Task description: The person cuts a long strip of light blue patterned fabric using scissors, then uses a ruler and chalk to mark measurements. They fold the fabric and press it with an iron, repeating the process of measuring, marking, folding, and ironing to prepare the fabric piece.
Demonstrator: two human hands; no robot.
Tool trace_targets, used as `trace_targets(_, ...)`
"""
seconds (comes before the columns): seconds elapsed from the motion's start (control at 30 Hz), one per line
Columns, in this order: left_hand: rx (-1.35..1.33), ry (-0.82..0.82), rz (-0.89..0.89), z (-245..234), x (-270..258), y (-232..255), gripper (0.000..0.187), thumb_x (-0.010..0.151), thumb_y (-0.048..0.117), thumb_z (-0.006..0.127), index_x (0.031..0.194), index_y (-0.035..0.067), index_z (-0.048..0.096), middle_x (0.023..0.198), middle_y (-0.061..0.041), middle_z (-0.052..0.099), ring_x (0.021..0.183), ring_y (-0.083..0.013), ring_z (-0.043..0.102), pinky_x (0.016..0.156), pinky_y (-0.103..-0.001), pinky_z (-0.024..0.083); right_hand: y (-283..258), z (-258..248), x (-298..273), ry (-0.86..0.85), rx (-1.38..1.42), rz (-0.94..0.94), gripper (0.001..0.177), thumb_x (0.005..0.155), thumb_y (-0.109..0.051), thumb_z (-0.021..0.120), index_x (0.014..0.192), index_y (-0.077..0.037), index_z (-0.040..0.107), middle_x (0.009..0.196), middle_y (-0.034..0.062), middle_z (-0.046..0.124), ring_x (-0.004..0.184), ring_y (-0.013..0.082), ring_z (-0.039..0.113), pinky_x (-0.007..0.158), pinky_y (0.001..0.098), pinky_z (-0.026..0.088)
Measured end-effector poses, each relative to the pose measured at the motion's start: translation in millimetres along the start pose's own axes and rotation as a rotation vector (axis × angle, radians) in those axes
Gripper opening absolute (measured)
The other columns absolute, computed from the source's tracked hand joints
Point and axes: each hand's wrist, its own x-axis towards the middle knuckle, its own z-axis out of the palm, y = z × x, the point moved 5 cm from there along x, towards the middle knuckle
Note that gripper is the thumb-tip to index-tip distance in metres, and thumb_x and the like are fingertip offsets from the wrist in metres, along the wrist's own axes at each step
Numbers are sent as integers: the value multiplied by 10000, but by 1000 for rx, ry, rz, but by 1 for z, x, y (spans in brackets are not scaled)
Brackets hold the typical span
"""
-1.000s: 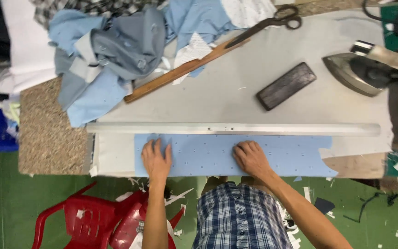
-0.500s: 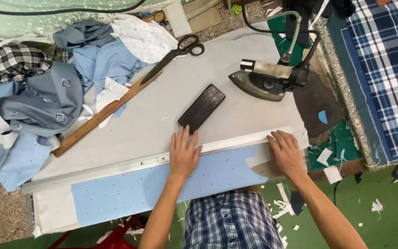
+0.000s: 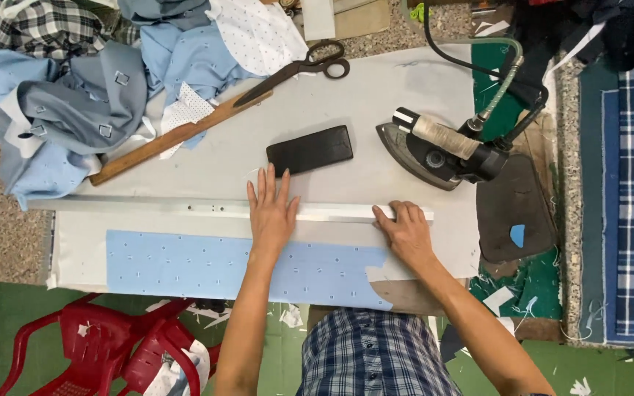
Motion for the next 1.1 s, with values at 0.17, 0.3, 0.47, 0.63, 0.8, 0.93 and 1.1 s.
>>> trace_targets(0.17, 48, 165, -27, -10, -84, -26, 601, 990, 342, 625, 1540, 168, 458, 1663, -164, 291, 1540, -337, 219, 1249, -571, 107, 8, -51, 22, 178, -65, -108, 277, 998, -281, 654, 1257, -217, 730, 1235, 121, 666, 1205, 300, 604, 1066, 461, 467)
trace_targets(0.3, 100, 284, -88, -23, -136, -53, 596, 966, 287, 651, 1515, 115, 494, 1646, -182, 340, 1524, -374, 259, 1240, -573, 148, 61, -146, 76, 266, -365, -108, 744, 802, -394, 879, 1420, -69, 621, 1447, 239, 597, 1363, 408, 506, 1184, 535, 351)
trace_targets(0.47, 67, 270, -92, -24, -102, -34, 583, 972, 315, 649, 1498, 108, 510, 1613, -201, 375, 1516, -385, 278, 1238, -589, 147, 100, -151, 87, 37, -394, -183, 737, 736, -198, 877, 1408, -23, 630, 1394, 191, 650, 1323, 339, 594, 1179, 450, 464)
trace_targets(0.63, 17, 47, 27, 18, 18, 13, 656, 962, 304, 673, 1556, 166, 429, 1655, -167, 304, 1539, -343, 242, 1253, -579, 82, 105, -139, 134, -222, -509, -88, 442, 936, -249, 690, 1375, -206, 667, 1195, 5, 739, 1119, 174, 717, 1056, 288, 528)
trace_targets(0.8, -97, -395, -7, 80, 108, 39, 751, 976, 352, 643, 1622, 385, 261, 1727, -90, 87, 1592, -291, 20, 1248, -601, -78, 85, -116, 190, -515, 80, 245, 617, 1015, -521, 593, 1405, -43, 614, 1170, 222, 741, 1105, 391, 712, 968, 512, 541)
trace_targets(0.93, 60, -340, 70, 92, 103, 44, 744, 997, 381, 604, 1635, 367, 220, 1608, -185, 321, 1525, -353, 218, 1234, -659, 13, 78, -119, 190, -485, -70, 198, 485, 1012, -487, 589, 1252, -67, 631, 964, 176, 762, 900, 378, 765, 836, 500, 596)
trace_targets(1.1, 1, -75, 172, 30, 40, 42, 717, 957, 439, 638, 1588, 214, 384, 1345, -223, 446, 1238, -370, 422, 1067, -563, 357, 87, -110, 195, -647, -1, 257, 595, 1033, -565, 503, 1266, -26, 599, 1036, 243, 761, 999, 439, 746, 886, 540, 572)
